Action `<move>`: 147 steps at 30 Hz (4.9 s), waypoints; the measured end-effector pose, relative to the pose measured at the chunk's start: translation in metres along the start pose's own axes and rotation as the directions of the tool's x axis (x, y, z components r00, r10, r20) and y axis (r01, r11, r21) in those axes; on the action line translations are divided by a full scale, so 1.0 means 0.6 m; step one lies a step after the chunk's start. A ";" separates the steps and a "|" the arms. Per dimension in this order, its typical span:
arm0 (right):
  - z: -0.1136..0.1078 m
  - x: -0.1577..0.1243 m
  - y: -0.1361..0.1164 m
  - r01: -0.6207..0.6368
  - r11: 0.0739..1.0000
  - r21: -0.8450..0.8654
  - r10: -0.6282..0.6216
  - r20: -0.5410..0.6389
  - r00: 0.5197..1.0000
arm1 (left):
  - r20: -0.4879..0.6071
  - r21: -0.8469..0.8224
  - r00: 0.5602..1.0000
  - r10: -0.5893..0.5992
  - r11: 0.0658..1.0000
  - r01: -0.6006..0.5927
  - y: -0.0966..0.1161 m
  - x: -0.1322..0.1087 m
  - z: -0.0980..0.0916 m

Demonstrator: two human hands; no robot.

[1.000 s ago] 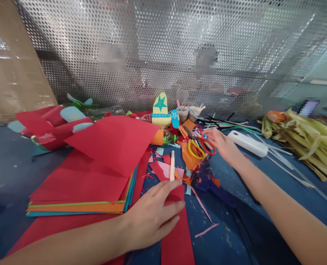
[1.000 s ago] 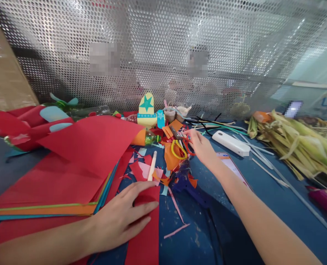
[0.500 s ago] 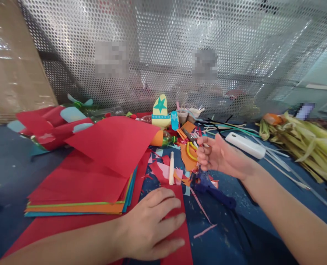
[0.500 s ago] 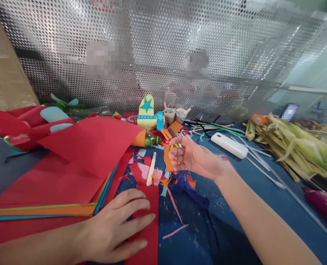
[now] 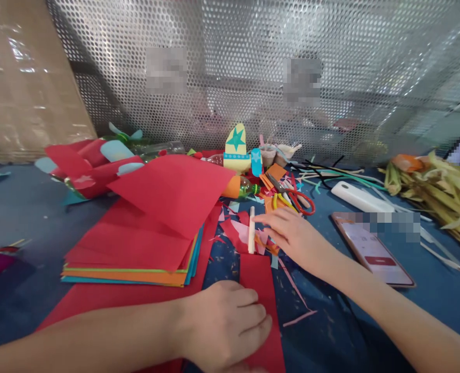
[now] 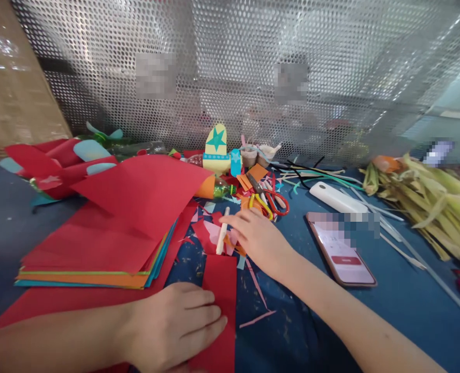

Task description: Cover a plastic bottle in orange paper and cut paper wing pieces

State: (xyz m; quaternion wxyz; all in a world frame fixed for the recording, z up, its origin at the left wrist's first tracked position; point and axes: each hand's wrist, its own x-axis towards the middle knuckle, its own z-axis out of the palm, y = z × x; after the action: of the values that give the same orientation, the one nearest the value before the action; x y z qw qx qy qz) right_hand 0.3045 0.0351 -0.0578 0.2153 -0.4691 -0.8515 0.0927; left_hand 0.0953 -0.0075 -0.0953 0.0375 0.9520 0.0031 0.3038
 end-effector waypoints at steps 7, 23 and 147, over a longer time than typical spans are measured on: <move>0.032 0.048 0.013 0.332 0.868 -0.370 -0.298 0.146 0.943 | -0.027 -0.011 1.000 -0.006 1.000 0.006 0.000 0.006 -0.002; -0.017 -0.028 -0.015 -0.180 0.945 0.273 0.202 -0.056 0.978 | 0.094 0.128 0.995 -0.035 0.991 0.023 -0.002 -0.001 0.000; 0.045 -0.122 -0.060 -0.236 0.299 0.924 0.341 0.128 0.931 | 0.118 0.007 0.827 -0.550 0.833 0.553 -0.008 0.013 -0.017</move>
State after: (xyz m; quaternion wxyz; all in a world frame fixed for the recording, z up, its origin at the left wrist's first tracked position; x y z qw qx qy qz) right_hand 0.2993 -0.0445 -0.0894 0.4607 -0.4131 -0.5388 0.5716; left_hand 0.0957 -0.0017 -0.0830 0.1369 0.9258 0.2712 0.2250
